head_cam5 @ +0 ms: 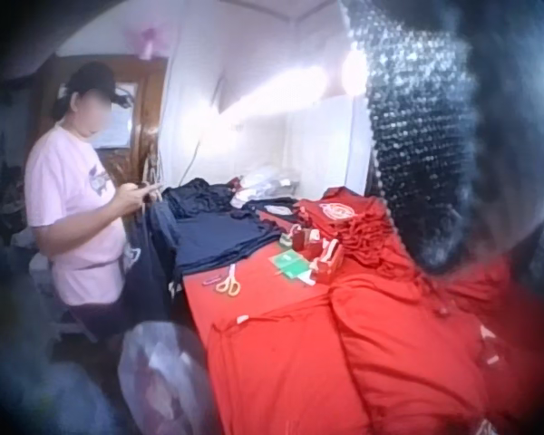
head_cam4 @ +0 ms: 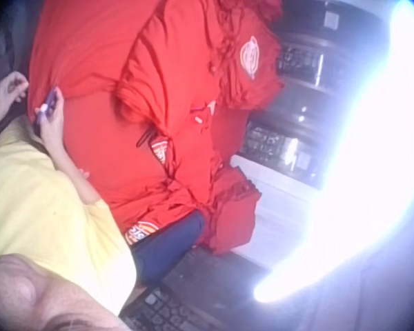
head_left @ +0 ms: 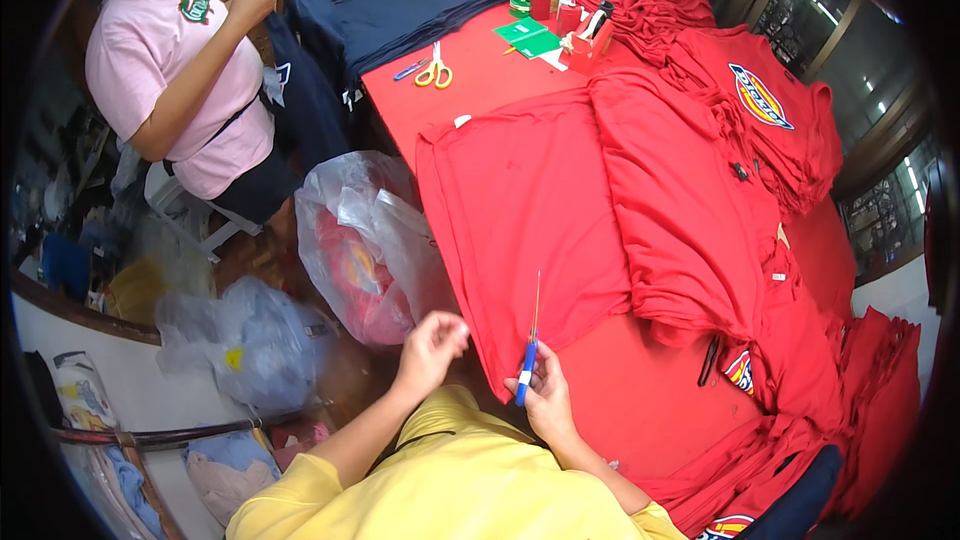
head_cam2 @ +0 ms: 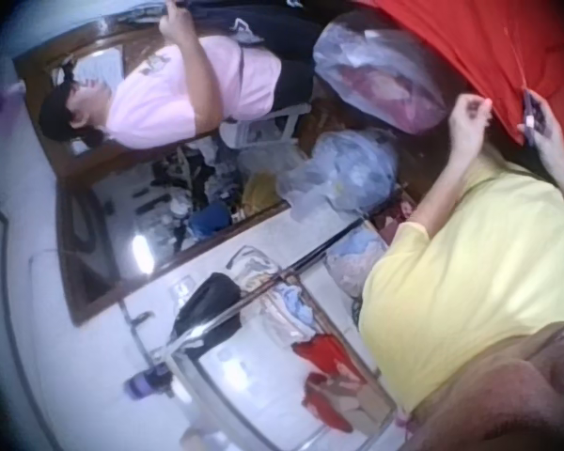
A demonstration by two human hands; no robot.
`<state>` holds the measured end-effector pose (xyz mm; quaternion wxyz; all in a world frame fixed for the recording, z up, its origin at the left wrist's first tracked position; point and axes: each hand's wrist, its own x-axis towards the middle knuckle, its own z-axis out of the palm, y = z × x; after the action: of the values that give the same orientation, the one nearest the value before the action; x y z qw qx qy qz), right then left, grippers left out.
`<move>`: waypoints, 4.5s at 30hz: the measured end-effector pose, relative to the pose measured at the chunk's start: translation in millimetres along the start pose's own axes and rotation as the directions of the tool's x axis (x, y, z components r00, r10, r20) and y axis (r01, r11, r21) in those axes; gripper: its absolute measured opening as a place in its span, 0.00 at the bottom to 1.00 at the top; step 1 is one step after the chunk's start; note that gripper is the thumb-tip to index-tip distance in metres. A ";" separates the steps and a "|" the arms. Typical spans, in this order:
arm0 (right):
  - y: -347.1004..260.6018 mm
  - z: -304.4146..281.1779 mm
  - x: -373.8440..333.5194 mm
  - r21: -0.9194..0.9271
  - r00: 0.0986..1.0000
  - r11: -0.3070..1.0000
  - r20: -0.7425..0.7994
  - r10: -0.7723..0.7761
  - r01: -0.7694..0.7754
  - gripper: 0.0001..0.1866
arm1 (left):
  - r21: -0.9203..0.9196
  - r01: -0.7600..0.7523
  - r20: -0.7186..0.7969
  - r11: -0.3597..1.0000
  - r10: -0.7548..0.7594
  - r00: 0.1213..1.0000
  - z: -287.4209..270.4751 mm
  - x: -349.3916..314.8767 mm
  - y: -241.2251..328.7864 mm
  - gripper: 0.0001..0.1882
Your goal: The person cuts white tags off red garments using shears and moves the garments to a stack.
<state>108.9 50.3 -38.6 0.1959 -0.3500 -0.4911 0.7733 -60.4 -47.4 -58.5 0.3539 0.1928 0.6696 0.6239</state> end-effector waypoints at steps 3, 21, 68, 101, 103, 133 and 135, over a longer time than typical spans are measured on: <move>3.1 -12.0 -8.5 0.019 0.999 0.999 -0.013 0.036 -0.036 0.36 | 0.014 -0.019 0.045 1.000 0.018 0.999 -9.6 57.1 -2.1 0.16; -48.3 -26.5 4.6 -0.425 0.994 0.903 -0.056 -0.096 0.063 0.30 | -0.303 0.405 0.237 0.862 -0.344 0.909 -13.3 100.0 4.7 0.11; -62.6 16.1 99.7 -0.460 0.977 0.862 0.104 -0.188 0.214 0.27 | -0.457 0.242 0.297 0.856 -0.109 0.948 3.1 145.9 88.3 0.21; -88.7 22.2 135.2 -0.449 0.931 0.817 0.219 -0.291 0.361 0.27 | -0.478 0.012 0.204 0.878 0.097 0.974 -2.7 180.6 110.4 0.20; -91.0 23.3 138.9 -0.447 0.925 0.811 0.220 -0.308 0.377 0.26 | -0.444 0.012 0.221 0.896 0.097 0.970 -0.9 176.0 117.2 0.20; -89.5 33.8 164.3 -0.392 0.944 0.860 0.175 -0.278 0.326 0.26 | -0.479 0.066 0.268 0.875 0.074 0.961 -14.7 202.2 118.8 0.19; -92.6 34.5 162.3 -0.387 0.972 0.894 0.153 -0.180 0.227 0.25 | -0.483 0.075 0.281 0.872 0.074 0.957 -14.9 201.9 120.4 0.20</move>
<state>-30.3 174.6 -2.8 0.1717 -0.2851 -0.6837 0.6494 -229.5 101.1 10.9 0.4855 0.1863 0.4310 0.7374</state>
